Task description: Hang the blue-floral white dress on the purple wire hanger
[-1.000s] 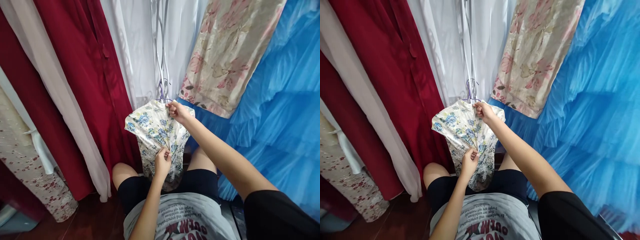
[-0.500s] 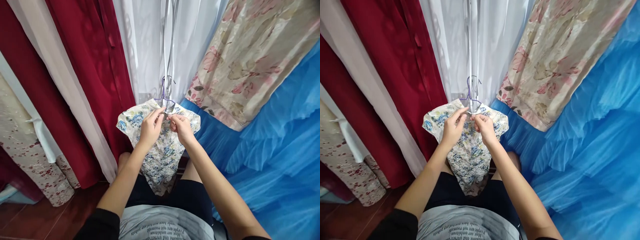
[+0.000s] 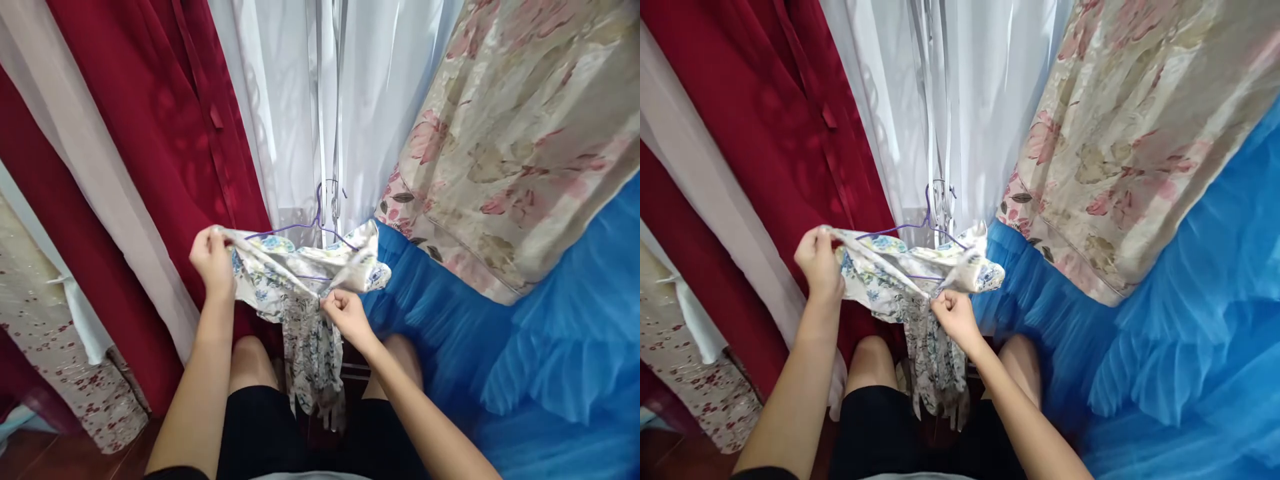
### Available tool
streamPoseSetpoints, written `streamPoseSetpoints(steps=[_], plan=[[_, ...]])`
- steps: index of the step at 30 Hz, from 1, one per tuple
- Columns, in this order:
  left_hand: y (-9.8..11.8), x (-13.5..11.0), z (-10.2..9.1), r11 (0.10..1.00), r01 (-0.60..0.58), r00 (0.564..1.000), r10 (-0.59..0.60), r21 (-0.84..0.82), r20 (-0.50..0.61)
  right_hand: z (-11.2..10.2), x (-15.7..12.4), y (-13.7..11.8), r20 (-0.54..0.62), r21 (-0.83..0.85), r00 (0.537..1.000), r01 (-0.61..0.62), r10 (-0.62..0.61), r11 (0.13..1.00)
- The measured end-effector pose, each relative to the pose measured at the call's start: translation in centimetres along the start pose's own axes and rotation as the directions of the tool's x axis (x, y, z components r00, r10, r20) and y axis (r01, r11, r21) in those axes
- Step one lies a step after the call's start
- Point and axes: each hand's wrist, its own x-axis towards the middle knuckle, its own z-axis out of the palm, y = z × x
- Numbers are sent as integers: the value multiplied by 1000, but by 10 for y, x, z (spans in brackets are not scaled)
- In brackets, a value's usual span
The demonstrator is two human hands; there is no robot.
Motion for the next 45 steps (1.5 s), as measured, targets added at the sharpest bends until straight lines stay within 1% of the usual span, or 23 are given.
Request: streamPoseSetpoints(steps=[1,2,3,4,6,8,12,14,16,18,20,22,24,26,29,30,33,35,36,38,40,43,45], plan=[[-12,4,-8,967,224,969,-234,-119,-78,-2,-3,3,38,11,999,-15,15,1000],[-24,3,-16,887,410,893,-438,-213,-105,-3,-5,5,77,31,997,-34,32,999],[-34,-3,-23,814,520,823,-559,-259,-103,-4,-6,8,111,55,992,-59,53,997],[-42,-12,-28,757,591,768,-634,-278,-92,-6,-7,11,136,82,988,-89,78,993],[-55,-38,-36,701,655,714,-696,-282,-71,-12,-10,17,153,129,980,-148,128,981],[-64,-68,-39,641,692,663,-746,-332,-58,-21,-15,24,134,162,978,-182,161,970],[-75,-119,-49,644,645,662,-740,-413,-119,-43,-34,45,63,233,975,-221,212,947],[-73,-139,-60,653,634,666,-733,-415,-136,-50,-44,57,33,246,968,-249,249,937],[-64,-154,-71,664,626,684,-719,-409,-121,-52,-52,70,44,221,955,-295,292,930],[-49,-166,-80,666,633,706,-706,-394,-58,-50,-58,82,83,161,938,-346,336,924],[-31,-176,-82,654,665,713,-699,-361,49,-45,-63,94,110,82,927,-369,359,926],[-15,-186,-78,647,695,711,-682,-312,169,-38,-66,103,114,-6,926,-361,359,933],[-6,-195,-71,666,709,704,-647,-233,294,-28,-70,106,103,-98,929,-346,355,933],[-3,-202,-67,718,691,678,-603,-83,421,-15,-76,97,80,-152,939,-321,335,935],[-6,-199,-70,799,598,629,-511,54,586,3,-93,63,43,-99,950,-305,310,947],[-7,-195,-74,813,577,605,-490,78,628,8,-100,50,39,-56,949,-312,314,949],[-4,-180,-85,816,560,502,-471,142,725,22,-120,16,52,29,939,-341,339,940],[0,-174,-93,808,565,444,-469,167,764,32,-130,4,83,60,946,-320,314,946],[3,-174,-97,804,569,425,-469,174,774,36,-134,0,104,88,951,-299,290,950],[8,-180,-103,791,581,403,-483,191,777,46,-141,-6,127,157,963,-256,238,954],[11,-191,-107,769,603,390,-514,210,764,52,-148,-10,131,212,964,-254,230,944],[15,-212,-107,727,660,385,-543,189,747,52,-163,-12,169,282,945,-320,281,905],[17,-224,-105,696,709,388,-522,116,759,44,-174,-14,204,291,923,-376,328,880]])
